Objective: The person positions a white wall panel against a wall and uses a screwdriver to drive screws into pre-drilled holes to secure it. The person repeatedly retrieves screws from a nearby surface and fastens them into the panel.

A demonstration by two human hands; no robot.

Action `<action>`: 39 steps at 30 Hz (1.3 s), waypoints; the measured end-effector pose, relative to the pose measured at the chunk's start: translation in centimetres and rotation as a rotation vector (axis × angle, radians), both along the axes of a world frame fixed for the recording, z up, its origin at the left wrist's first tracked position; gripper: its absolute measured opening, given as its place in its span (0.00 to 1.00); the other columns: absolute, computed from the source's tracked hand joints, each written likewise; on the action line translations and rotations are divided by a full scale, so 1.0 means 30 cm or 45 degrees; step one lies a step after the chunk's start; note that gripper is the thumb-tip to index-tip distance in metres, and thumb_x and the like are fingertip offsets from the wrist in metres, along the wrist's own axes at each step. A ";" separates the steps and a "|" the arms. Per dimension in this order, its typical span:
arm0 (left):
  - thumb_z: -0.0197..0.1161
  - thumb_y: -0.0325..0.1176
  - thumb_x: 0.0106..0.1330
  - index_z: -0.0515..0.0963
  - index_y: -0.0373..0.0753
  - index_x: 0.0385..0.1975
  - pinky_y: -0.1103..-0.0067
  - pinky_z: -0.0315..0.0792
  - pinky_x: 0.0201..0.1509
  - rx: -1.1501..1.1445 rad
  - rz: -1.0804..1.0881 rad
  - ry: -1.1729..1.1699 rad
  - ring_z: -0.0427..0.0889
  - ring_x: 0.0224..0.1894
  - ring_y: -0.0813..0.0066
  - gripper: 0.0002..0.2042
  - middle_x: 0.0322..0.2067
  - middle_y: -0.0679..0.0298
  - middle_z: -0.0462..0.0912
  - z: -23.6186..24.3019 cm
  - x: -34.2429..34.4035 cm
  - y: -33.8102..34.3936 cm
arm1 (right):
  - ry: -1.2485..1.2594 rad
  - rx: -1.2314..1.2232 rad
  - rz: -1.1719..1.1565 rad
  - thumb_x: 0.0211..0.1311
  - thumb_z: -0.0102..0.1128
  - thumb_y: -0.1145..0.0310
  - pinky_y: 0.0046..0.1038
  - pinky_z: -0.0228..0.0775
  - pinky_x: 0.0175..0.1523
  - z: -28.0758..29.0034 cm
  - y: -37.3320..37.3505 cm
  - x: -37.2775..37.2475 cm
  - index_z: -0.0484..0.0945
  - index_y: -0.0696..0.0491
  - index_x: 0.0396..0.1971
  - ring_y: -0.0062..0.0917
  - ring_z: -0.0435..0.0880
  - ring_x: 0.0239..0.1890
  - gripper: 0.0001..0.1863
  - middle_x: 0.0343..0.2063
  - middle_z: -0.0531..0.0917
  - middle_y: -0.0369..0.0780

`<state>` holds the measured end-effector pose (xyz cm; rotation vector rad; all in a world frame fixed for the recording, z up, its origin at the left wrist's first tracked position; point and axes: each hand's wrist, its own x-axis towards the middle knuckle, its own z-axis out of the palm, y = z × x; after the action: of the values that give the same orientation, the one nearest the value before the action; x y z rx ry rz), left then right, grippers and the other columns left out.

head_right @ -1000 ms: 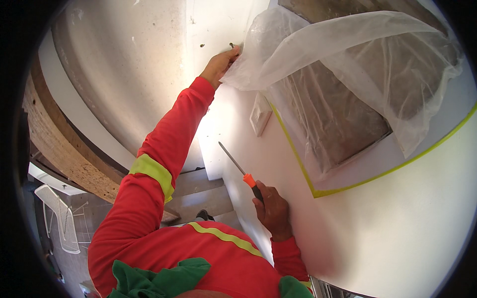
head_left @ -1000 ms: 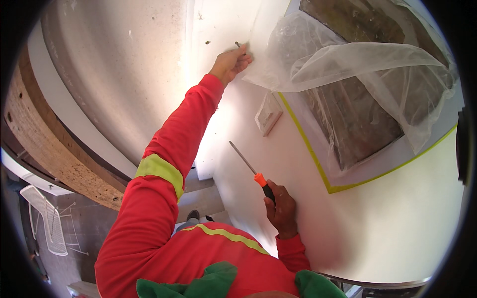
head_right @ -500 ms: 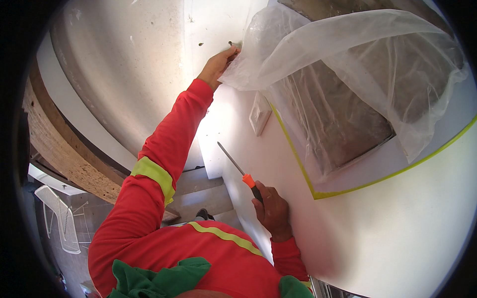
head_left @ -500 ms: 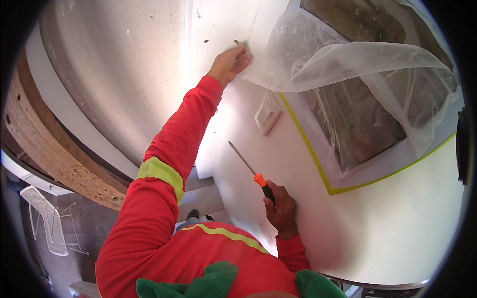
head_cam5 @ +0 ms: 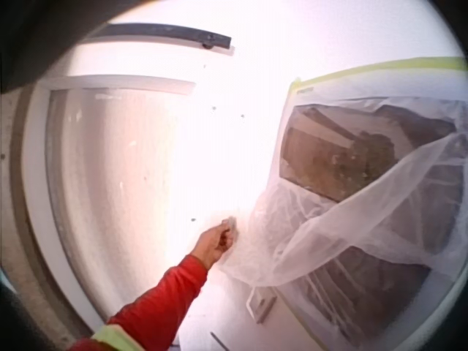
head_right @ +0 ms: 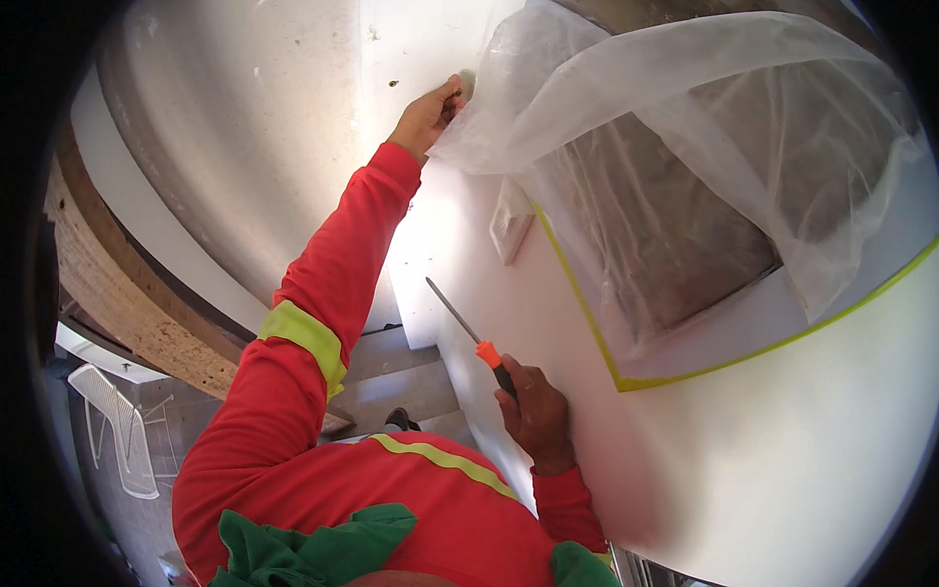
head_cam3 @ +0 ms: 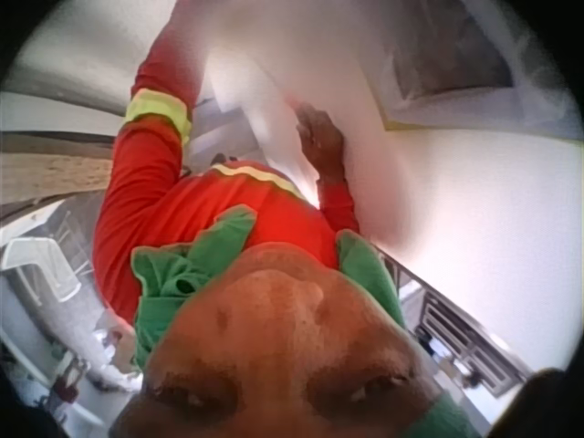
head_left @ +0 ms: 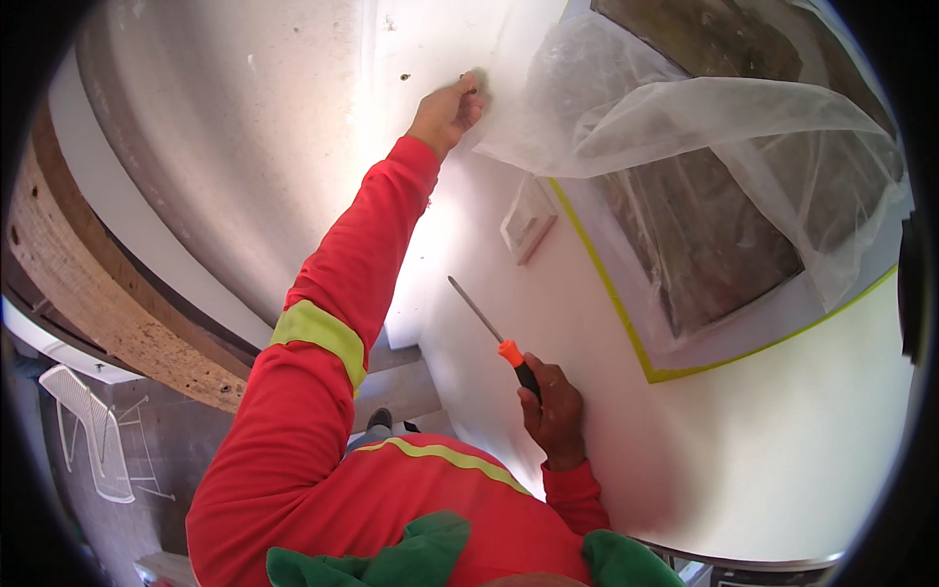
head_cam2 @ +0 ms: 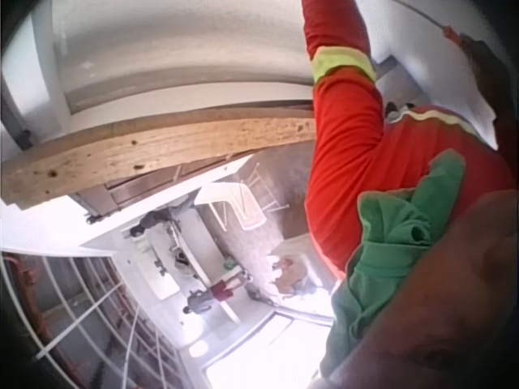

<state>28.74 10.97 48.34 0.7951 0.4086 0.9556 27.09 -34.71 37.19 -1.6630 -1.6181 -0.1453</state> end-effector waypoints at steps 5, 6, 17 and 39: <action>0.65 0.36 0.76 0.79 0.31 0.39 0.79 0.79 0.32 0.053 -0.023 -0.005 0.79 0.33 0.71 0.12 0.36 0.60 0.78 -0.013 0.003 0.014 | 0.005 0.035 0.019 0.75 0.60 0.64 0.34 0.77 0.33 -0.006 0.005 0.002 0.74 0.58 0.63 0.38 0.84 0.33 0.22 0.37 0.83 0.46; 0.65 0.36 0.76 0.78 0.31 0.38 0.80 0.79 0.32 0.065 -0.034 0.000 0.79 0.32 0.71 0.12 0.37 0.60 0.77 0.001 0.003 -0.003 | 0.004 0.042 0.014 0.75 0.60 0.64 0.34 0.77 0.33 -0.006 0.003 0.004 0.74 0.58 0.63 0.38 0.84 0.33 0.22 0.37 0.83 0.45; 0.63 0.43 0.77 0.78 0.33 0.43 0.80 0.80 0.35 0.228 -0.066 0.202 0.81 0.35 0.73 0.16 0.35 0.65 0.80 0.050 -0.045 -0.096 | 0.020 0.022 0.018 0.73 0.62 0.65 0.35 0.77 0.35 -0.008 0.003 0.003 0.74 0.58 0.63 0.38 0.84 0.34 0.23 0.38 0.83 0.46; 0.66 0.36 0.74 0.78 0.34 0.49 0.73 0.82 0.49 0.121 -0.317 -0.016 0.83 0.46 0.66 0.13 0.41 0.60 0.79 -0.018 -0.071 -0.016 | 0.160 -0.021 -0.117 0.73 0.60 0.68 0.36 0.78 0.41 0.054 0.046 -0.025 0.75 0.59 0.62 0.42 0.84 0.37 0.21 0.40 0.82 0.49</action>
<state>26.62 10.50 47.81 0.9027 0.2471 0.7507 26.35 -33.34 38.82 -1.7255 -1.4541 -0.0724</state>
